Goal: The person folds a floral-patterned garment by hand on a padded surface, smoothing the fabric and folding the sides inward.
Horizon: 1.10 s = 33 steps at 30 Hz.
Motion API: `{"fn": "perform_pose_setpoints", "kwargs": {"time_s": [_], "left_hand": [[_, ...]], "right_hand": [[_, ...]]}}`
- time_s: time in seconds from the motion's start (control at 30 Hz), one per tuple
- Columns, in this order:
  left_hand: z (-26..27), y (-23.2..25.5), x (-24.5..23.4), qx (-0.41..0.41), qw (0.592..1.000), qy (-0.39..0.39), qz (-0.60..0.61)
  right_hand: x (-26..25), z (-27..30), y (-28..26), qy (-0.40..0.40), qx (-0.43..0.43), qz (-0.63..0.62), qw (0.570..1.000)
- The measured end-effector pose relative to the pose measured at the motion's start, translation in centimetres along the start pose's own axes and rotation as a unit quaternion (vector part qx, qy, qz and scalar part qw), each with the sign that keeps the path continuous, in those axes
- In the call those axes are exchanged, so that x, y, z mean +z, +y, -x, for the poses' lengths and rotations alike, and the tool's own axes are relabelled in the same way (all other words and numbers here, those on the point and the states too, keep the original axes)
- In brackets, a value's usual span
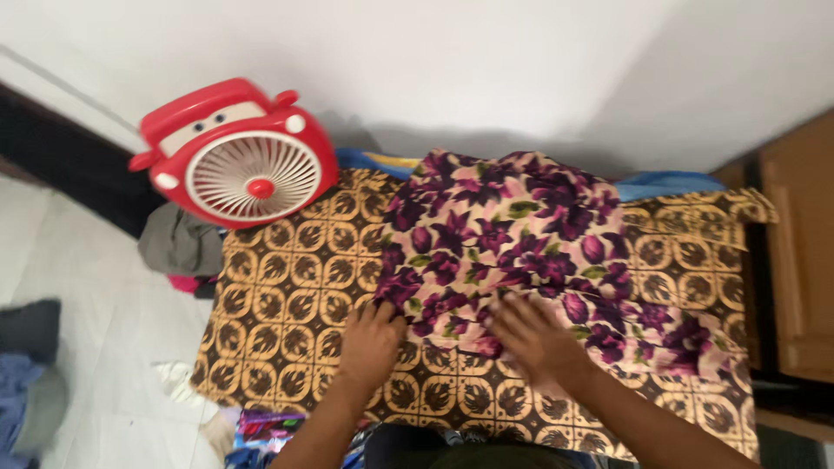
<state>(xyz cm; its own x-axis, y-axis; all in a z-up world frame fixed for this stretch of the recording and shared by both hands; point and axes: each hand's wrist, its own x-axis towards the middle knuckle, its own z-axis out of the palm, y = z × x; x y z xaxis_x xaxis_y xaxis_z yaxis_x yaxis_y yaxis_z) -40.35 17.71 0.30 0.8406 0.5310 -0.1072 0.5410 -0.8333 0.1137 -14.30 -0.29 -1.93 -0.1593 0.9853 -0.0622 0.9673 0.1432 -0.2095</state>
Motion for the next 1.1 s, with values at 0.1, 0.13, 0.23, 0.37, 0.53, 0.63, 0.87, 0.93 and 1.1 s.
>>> {"fn": "perform_pose_setpoints", "kwargs": {"time_s": [0.1,0.13,0.23,0.37,0.53,0.63,0.87,0.93,1.1], "left_hand": [[0.0,0.1,-2.1,0.011,0.999,-0.035,0.021],[-0.2,0.3,-2.8,0.009,0.998,-0.051,0.028],[-1.1,1.7,-3.9,-0.031,0.998,-0.057,-0.012],[-3.6,6.1,-2.9,0.017,0.993,0.058,0.099],[-6.4,14.3,-0.6,0.208,0.959,0.01,0.194],[-7.2,17.6,0.1,0.262,0.95,-0.029,0.166],[-8.4,18.9,0.5,0.129,0.887,-0.131,0.423],[-9.3,18.6,-0.3,-0.032,0.753,-0.193,0.628],[-10.2,16.2,-0.8,-0.2,0.625,-0.139,0.742]], "right_hand": [[-1.3,3.7,4.3,-0.042,0.28,0.055,0.957],[-1.7,6.2,6.4,0.018,0.354,0.065,0.933],[-0.5,13.2,10.5,0.269,0.502,0.132,0.812],[-0.5,19.9,14.8,0.201,0.66,-0.155,0.707],[0.6,21.3,14.2,0.195,0.686,-0.358,0.603],[0.1,21.0,13.1,0.213,0.664,-0.405,0.591],[-9.0,14.5,6.4,0.264,0.586,-0.394,0.657],[-11.3,10.8,2.9,0.216,0.516,-0.515,0.65],[-13.7,7.1,-2.1,0.026,0.326,-0.54,0.775]]}}
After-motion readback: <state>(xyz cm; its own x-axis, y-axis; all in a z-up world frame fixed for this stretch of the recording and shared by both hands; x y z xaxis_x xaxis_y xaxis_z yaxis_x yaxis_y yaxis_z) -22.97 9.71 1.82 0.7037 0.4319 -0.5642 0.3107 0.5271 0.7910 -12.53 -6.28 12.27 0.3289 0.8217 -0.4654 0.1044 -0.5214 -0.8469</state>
